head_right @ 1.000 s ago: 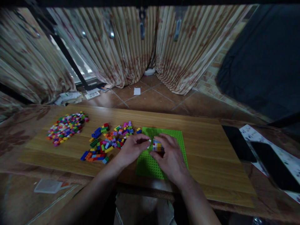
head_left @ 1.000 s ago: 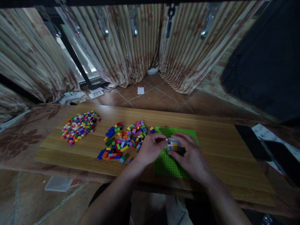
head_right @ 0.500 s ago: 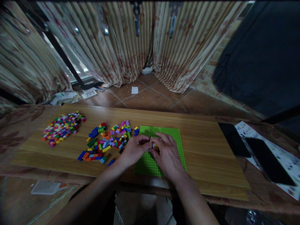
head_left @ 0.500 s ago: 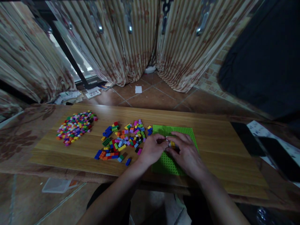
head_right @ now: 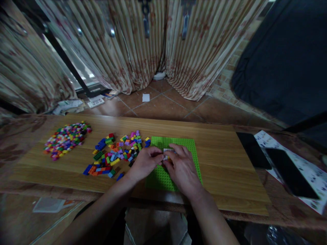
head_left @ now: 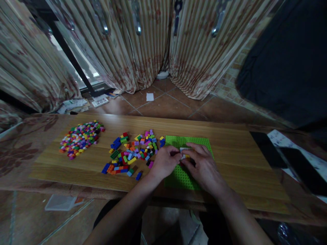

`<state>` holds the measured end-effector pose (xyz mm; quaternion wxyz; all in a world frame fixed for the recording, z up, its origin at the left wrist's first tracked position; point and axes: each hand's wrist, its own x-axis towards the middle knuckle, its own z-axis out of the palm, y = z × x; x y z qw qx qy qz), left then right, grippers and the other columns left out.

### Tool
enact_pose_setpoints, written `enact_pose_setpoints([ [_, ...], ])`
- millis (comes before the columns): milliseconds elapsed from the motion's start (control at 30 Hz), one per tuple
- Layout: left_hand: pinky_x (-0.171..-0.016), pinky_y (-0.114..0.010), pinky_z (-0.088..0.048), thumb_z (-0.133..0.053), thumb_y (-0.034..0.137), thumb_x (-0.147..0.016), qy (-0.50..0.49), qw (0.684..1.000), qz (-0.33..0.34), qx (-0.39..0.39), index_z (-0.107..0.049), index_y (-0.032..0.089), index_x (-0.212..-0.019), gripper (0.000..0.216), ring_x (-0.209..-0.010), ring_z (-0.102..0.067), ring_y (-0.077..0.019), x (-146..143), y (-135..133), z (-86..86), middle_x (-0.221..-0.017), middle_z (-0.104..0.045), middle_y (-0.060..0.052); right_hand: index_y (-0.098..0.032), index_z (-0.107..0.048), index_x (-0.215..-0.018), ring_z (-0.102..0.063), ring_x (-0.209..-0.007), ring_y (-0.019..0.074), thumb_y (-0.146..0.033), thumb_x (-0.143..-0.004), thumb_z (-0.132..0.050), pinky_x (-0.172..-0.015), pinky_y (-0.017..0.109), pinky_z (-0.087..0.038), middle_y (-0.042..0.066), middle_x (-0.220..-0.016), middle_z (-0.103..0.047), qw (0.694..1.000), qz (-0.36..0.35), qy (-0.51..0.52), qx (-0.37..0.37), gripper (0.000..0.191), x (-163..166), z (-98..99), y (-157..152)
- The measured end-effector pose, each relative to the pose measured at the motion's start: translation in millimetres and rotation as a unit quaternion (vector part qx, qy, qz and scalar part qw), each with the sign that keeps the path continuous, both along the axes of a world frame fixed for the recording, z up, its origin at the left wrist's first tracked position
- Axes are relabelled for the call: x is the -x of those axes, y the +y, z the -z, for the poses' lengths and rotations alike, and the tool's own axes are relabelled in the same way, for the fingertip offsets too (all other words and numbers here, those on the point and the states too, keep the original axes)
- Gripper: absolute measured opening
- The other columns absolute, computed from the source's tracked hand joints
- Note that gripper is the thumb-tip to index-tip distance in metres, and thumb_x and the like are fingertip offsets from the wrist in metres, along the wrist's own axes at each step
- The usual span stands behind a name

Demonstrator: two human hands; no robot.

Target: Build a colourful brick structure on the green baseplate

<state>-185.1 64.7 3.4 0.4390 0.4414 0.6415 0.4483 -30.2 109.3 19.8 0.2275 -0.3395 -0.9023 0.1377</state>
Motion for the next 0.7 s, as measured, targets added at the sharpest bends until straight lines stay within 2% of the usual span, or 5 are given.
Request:
enact_pose_setpoints([
  [200, -0.052, -0.021, -0.041, -0.062, 0.021, -0.075, -0.058, 0.998, -0.007, 0.017, -0.066, 0.015, -0.076, 0.007, -0.051, -0.054, -0.0094, -1.4, 3.0, 2.9, -0.060, -0.062, 0.002, -0.021, -0.070, -0.100, -0.054, -0.110, 0.0270, -0.022, -0.084, -0.061, -0.097, 0.046, -0.046, 0.009, -0.119, -0.062, 0.998, 0.026, 0.028, 0.041, 0.019, 0.2, 3.3, 0.6],
  [433, -0.047, -0.020, -0.038, -0.064, 0.019, -0.073, -0.053, 0.998, -0.024, 0.018, -0.063, 0.015, -0.073, 0.004, -0.046, -0.051, -0.0087, -4.9, 5.2, 1.7, -0.054, -0.058, 0.004, -0.021, -0.067, -0.107, -0.057, -0.109, 0.0267, -0.024, -0.079, -0.064, -0.097, 0.046, -0.046, 0.008, -0.114, -0.066, 0.992, 0.063, 0.066, 0.084, 0.029, 2.5, 5.9, 3.5],
  [700, -0.051, -0.022, -0.043, -0.063, 0.017, -0.070, -0.015, 0.998, -0.051, 0.021, -0.063, 0.015, -0.073, 0.003, -0.051, -0.056, -0.0108, -8.5, 7.6, 1.6, -0.059, -0.062, 0.002, -0.020, -0.067, -0.108, -0.059, -0.109, 0.0272, -0.024, -0.077, -0.064, -0.097, 0.048, -0.045, 0.010, -0.112, -0.067, 0.988, 0.081, 0.084, 0.105, 0.031, 6.7, 3.2, -0.7],
])
